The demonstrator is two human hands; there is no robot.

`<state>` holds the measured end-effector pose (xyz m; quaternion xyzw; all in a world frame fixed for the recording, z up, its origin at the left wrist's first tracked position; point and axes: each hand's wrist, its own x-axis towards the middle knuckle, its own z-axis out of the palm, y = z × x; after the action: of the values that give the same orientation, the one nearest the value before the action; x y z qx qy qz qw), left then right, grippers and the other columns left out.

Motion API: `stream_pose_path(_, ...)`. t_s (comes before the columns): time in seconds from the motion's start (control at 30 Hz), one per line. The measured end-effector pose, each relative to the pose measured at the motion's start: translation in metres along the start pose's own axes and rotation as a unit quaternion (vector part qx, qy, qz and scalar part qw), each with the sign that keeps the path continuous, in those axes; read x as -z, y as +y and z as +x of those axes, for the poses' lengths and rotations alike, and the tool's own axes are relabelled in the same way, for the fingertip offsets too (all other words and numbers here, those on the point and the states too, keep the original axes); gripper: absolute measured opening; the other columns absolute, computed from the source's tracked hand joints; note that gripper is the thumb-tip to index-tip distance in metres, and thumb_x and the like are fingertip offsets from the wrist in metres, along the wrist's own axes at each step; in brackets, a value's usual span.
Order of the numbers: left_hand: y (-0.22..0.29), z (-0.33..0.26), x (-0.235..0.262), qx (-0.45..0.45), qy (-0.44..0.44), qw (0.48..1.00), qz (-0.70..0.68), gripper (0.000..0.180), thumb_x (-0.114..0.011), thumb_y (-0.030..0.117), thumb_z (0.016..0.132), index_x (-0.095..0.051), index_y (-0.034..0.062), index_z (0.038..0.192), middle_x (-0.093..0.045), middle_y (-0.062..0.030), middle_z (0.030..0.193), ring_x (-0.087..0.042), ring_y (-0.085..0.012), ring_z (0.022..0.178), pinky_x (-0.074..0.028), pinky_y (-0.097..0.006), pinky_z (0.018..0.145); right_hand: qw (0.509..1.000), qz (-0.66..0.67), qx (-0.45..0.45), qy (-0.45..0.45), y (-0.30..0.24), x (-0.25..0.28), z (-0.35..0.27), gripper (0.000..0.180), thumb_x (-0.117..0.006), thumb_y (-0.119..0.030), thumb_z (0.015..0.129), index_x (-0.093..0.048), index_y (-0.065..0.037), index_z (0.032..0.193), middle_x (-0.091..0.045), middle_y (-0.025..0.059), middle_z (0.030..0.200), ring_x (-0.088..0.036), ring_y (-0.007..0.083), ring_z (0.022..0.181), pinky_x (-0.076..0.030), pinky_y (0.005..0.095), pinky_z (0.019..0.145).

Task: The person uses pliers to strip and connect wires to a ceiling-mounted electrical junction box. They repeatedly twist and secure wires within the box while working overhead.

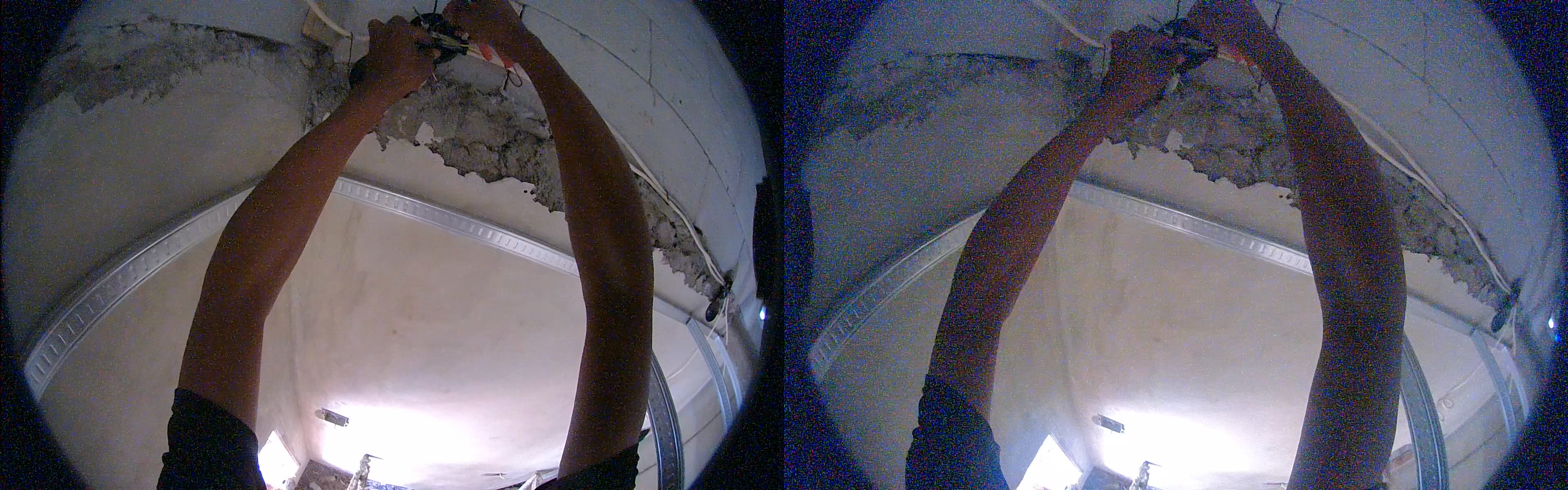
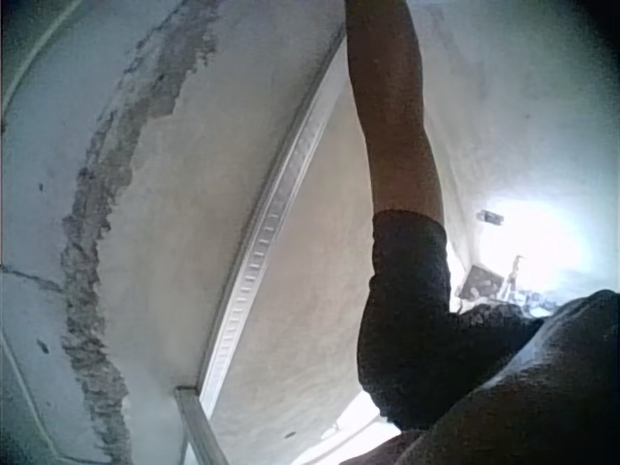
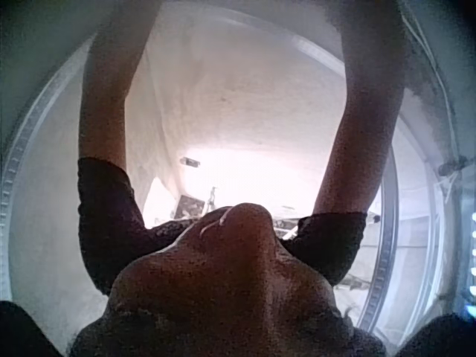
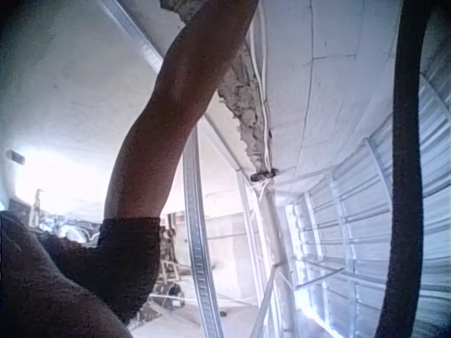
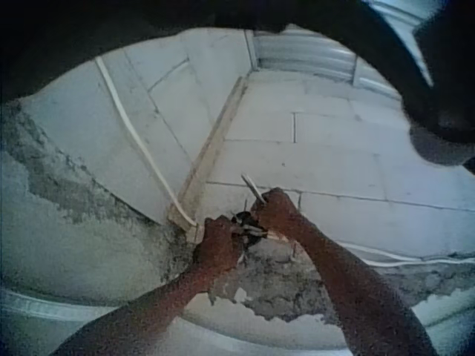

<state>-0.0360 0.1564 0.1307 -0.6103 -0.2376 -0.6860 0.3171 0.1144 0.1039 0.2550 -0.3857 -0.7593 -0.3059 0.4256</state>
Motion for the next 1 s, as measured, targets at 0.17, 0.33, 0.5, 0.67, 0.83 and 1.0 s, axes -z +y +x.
stream_pose_path(0.17, -0.012, 0.007, -0.024, 0.024, -0.014, 0.998, 0.053, 0.015, -0.076, 0.021, 0.084, -0.079, 0.0080, 0.090, -0.064, -0.0198, 0.100, -0.056, -0.0382, 0.100, -0.046, -0.052, 0.091, 0.994, -0.088, 0.047, 0.037, 0.008, -0.009, 0.000, 0.031, -0.065, -0.025, 0.087, -0.065, 0.002, 0.072, -0.063, 0.0230, 0.064, -0.056, 0.0304, 0.056, -0.049, 0.0485, 0.058)
stream_pose_path(0.33, -0.031, 0.004, -0.024, -0.024, -0.040, 0.999, 0.016, 0.013, -0.077, 0.019, 0.082, -0.080, 0.0084, 0.087, -0.066, -0.0205, 0.100, -0.059, -0.0397, 0.096, -0.047, -0.052, 0.088, 0.992, -0.102, 0.069, 0.005, -0.003, -0.009, -0.013, 0.035, -0.063, -0.027, 0.088, -0.064, 0.002, 0.070, -0.061, 0.0233, 0.062, -0.057, 0.0317, 0.055, -0.051, 0.0486, 0.060)
stream_pose_path(0.5, -0.028, -0.004, -0.020, -0.040, 0.009, 0.999, -0.020, 0.015, -0.079, 0.021, 0.079, -0.080, 0.0092, 0.089, -0.068, -0.0192, 0.102, -0.059, -0.0391, 0.097, -0.047, -0.050, 0.089, 0.999, -0.016, -0.031, -0.030, -0.014, 0.001, -0.023, 0.035, -0.063, -0.028, 0.089, -0.065, 0.003, 0.071, -0.060, 0.0209, 0.058, -0.057, 0.0285, 0.052, -0.050, 0.0462, 0.054)
stream_pose_path(0.67, -0.032, -0.008, -0.034, -0.064, 0.091, 0.992, -0.059, 0.012, -0.080, 0.017, 0.078, -0.081, 0.0122, 0.090, -0.069, -0.0170, 0.107, -0.059, -0.0379, 0.100, -0.048, -0.049, 0.091, 0.997, -0.073, -0.017, -0.019, -0.006, -0.010, -0.015, 0.036, -0.066, -0.029, 0.087, -0.067, 0.003, 0.071, -0.062, 0.0191, 0.060, -0.059, 0.0251, 0.052, -0.051, 0.0437, 0.054)
stream_pose_path(0.83, -0.023, -0.012, -0.036, -0.035, 0.125, 0.987, -0.100, 0.011, -0.080, 0.015, 0.077, -0.079, 0.0089, 0.087, -0.072, -0.0163, 0.103, -0.062, -0.0364, 0.094, -0.049, -0.051, 0.089, 0.999, -0.043, -0.025, -0.003, 0.000, -0.023, -0.022, 0.035, -0.067, -0.029, 0.086, -0.069, 0.003, 0.072, -0.065, 0.0178, 0.062, -0.062, 0.0238, 0.056, -0.052, 0.0424, 0.055)
stream_pose_path(1.0, 0.000, 0.009, 0.002, 0.017, 0.124, 0.985, -0.123, 0.015, -0.079, 0.017, 0.082, -0.077, 0.0041, 0.090, -0.072, -0.0121, 0.082, -0.068, -0.0297, 0.073, -0.055, -0.046, 0.076, 0.995, 0.027, -0.084, -0.051, -0.006, -0.013, -0.029, 0.032, -0.066, -0.026, 0.089, -0.071, 0.003, 0.076, -0.068, 0.0138, 0.064, -0.063, 0.0191, 0.057, -0.052, 0.0390, 0.055)
